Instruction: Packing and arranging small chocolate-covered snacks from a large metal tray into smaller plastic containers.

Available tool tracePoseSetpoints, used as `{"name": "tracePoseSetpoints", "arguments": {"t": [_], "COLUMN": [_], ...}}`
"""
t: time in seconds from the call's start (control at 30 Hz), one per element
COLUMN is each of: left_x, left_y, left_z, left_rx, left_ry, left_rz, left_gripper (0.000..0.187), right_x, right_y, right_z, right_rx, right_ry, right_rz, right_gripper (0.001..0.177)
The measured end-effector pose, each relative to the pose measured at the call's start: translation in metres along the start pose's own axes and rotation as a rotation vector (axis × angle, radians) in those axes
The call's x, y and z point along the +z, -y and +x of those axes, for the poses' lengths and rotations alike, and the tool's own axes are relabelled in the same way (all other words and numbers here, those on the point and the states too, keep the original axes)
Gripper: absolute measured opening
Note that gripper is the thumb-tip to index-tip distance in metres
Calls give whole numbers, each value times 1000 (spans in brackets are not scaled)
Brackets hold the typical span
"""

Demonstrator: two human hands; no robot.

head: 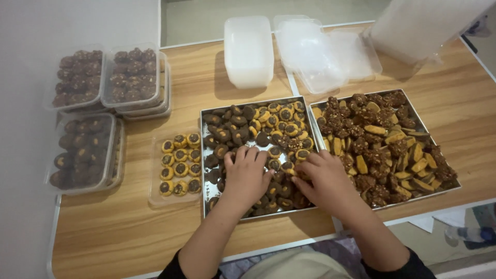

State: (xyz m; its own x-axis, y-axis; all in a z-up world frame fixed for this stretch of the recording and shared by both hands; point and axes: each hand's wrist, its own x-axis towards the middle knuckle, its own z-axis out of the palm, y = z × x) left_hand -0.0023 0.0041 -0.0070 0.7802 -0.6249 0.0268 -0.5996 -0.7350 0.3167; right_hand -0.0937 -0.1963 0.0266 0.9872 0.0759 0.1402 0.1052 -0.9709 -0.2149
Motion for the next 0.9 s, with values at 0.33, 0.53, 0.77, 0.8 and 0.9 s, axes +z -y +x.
{"name": "tracePoseSetpoints", "arguments": {"t": [0.33, 0.53, 0.77, 0.8, 0.9], "left_x": [1, 1, -6, -3, 0], "left_y": [2, 2, 1, 1, 2], "left_z": [-1, -1, 1, 1, 0], "left_rx": [7, 15, 15, 24, 45], "left_ry": [-15, 1, -28, -51, -114], "left_rz": [-10, -9, -7, 11, 46], "left_gripper": [45, 47, 41, 40, 42], "right_x": [1, -8, -77, -78, -70], "right_y": [0, -52, -67, -73, -86], "right_z": [3, -19, -62, -70, -84], "right_rx": [112, 103, 505, 482, 426], "right_ry": [-45, -307, -196, -192, -33], "right_rz": [-87, 88, 71, 52, 40], "right_gripper": [24, 16, 19, 18, 19]}}
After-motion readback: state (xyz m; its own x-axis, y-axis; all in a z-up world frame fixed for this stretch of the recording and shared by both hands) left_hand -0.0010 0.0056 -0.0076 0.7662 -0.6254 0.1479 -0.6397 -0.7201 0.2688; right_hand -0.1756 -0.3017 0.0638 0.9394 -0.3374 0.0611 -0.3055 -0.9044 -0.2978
